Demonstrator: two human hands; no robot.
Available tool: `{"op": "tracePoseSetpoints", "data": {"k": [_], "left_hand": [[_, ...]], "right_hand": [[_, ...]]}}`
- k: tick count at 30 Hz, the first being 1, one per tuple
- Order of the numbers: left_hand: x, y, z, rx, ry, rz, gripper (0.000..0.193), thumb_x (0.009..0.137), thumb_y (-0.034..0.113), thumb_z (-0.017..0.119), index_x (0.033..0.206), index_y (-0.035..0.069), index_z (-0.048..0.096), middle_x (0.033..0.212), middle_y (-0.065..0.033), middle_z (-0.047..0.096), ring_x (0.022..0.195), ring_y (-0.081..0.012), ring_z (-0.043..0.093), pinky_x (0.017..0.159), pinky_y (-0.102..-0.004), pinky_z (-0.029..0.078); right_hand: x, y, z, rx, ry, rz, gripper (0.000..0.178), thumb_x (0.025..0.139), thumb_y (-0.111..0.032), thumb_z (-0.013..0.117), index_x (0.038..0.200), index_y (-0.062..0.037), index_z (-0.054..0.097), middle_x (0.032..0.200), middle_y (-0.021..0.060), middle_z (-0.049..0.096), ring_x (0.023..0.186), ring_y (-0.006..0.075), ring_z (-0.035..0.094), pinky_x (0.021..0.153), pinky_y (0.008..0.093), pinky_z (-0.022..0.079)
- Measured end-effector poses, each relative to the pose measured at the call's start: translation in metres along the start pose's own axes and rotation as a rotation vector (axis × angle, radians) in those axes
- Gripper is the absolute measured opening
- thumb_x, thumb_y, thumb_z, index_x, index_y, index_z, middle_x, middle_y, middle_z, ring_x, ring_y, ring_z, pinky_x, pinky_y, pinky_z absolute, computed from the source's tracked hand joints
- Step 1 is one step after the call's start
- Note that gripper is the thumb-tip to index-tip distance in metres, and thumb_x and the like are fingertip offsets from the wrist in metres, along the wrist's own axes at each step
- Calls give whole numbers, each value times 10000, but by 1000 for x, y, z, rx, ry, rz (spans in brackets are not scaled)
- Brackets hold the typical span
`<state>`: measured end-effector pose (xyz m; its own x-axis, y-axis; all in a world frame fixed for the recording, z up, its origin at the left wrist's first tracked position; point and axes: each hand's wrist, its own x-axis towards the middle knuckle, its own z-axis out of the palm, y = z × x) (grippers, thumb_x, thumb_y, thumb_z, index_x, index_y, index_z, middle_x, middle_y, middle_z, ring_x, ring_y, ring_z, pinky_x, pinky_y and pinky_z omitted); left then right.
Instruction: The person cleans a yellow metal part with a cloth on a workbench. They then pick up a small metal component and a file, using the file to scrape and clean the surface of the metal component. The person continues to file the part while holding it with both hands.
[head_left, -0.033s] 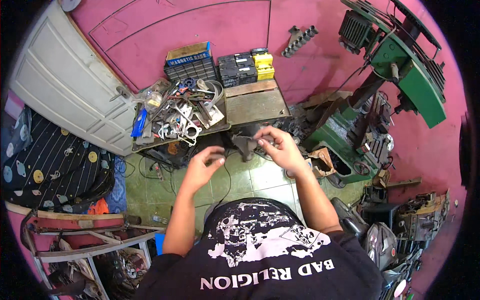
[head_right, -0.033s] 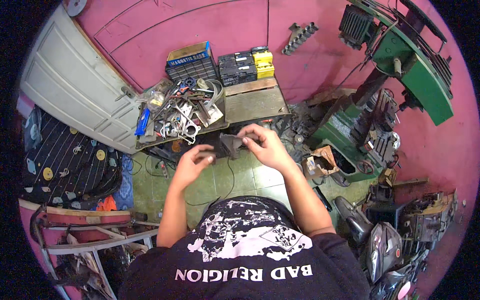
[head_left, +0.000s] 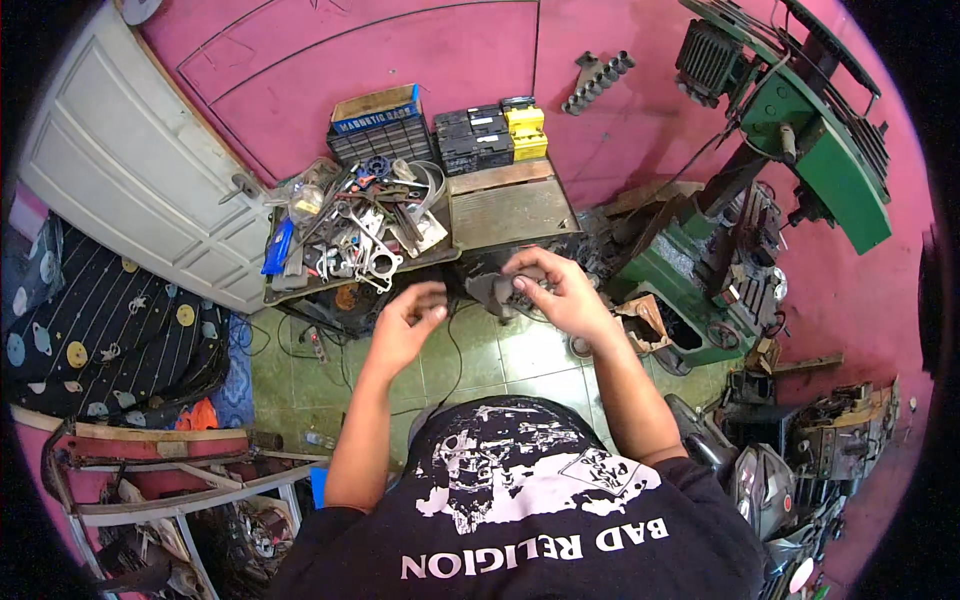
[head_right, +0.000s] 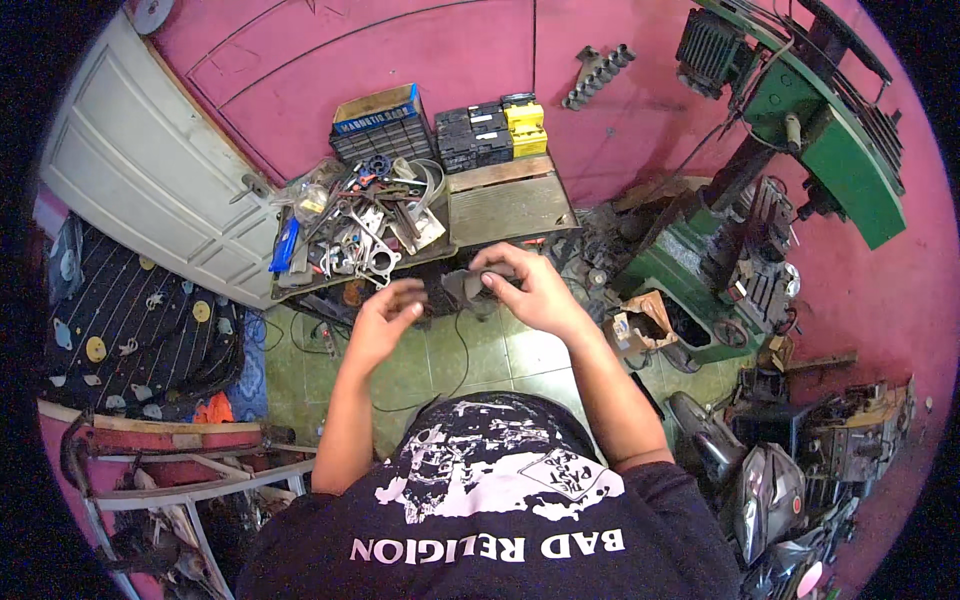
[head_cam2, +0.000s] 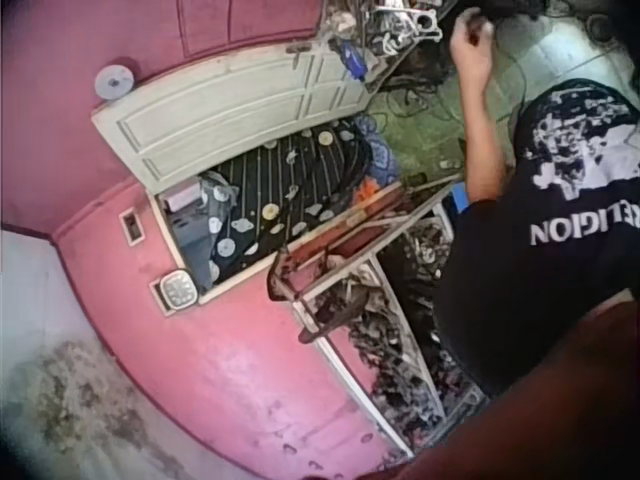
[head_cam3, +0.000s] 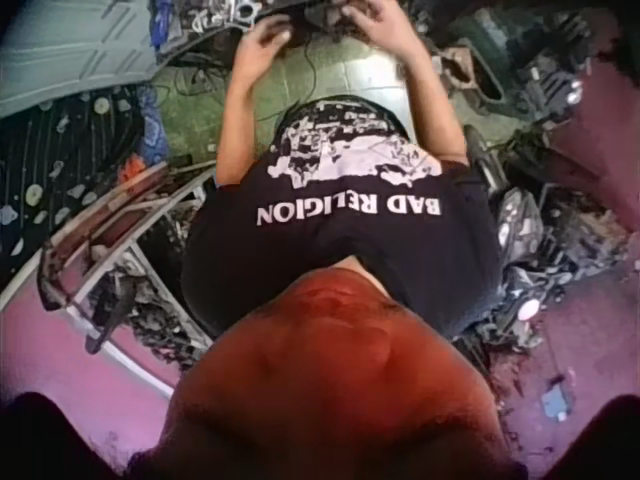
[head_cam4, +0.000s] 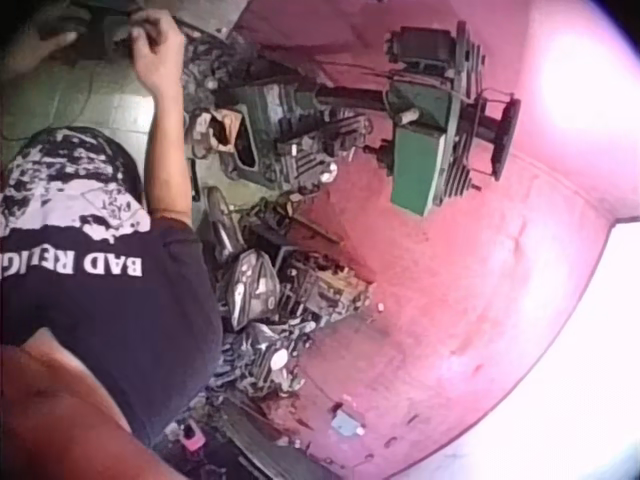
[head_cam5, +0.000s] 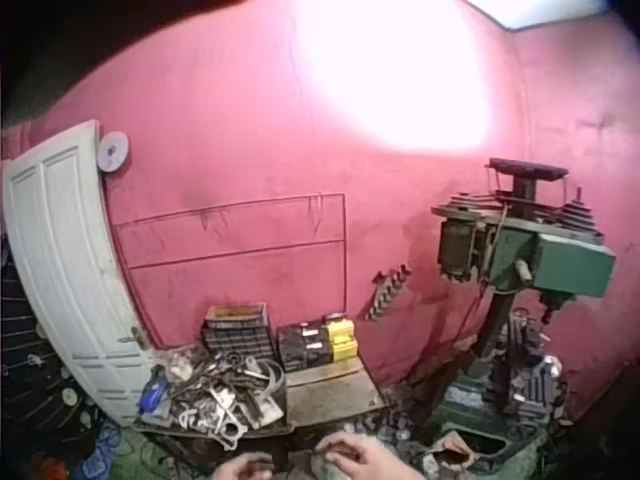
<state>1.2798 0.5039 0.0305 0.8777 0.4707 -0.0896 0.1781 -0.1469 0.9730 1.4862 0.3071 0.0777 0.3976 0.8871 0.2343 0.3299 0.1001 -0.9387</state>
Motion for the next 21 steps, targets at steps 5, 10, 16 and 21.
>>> {"op": "tracePoseSetpoints", "data": {"k": [5, 10, 16, 21], "left_hand": [[23, 53, 11, -127, -230, 180, 749, 884, 198, 796, 1520, 38, 434, 1378, -110, 625, 1210, -196, 578, 1019, -334, 453], [30, 62, 28, -165, -321, 189, 675, 848, 121, 833, 1436, 16, 518, 1129, -57, 688, 1012, -120, 616, 919, -276, 471], [34, 38, 35, -78, -352, 272, 211, 915, 92, 772, 1080, -17, 699, 1054, -12, 677, 902, -74, 582, 812, -250, 476], [20, 58, 46, -242, -228, 121, 172, 940, 110, 752, 1061, 4, 693, 997, 10, 706, 890, -59, 613, 815, -247, 482]], "right_hand": [[20, -24, -20, 180, -136, -13, 352, 991, -21, 615, 1338, -13, 552, 1158, 36, 643, 1025, 95, 610, 897, 265, 498], [23, -35, -42, 135, -171, 8, 367, 1002, -39, 610, 1362, -30, 539, 882, -55, 565, 807, 32, 520, 733, 232, 454], [8, -11, -42, 359, -132, 54, 392, 1013, -101, 632, 1390, -55, 536, 840, -90, 540, 782, 19, 498, 703, 199, 408], [-10, 15, -37, 334, 98, 101, 458, 1012, -137, 648, 1438, -63, 501, 990, 1, 688, 937, 72, 601, 837, 248, 476]]}}
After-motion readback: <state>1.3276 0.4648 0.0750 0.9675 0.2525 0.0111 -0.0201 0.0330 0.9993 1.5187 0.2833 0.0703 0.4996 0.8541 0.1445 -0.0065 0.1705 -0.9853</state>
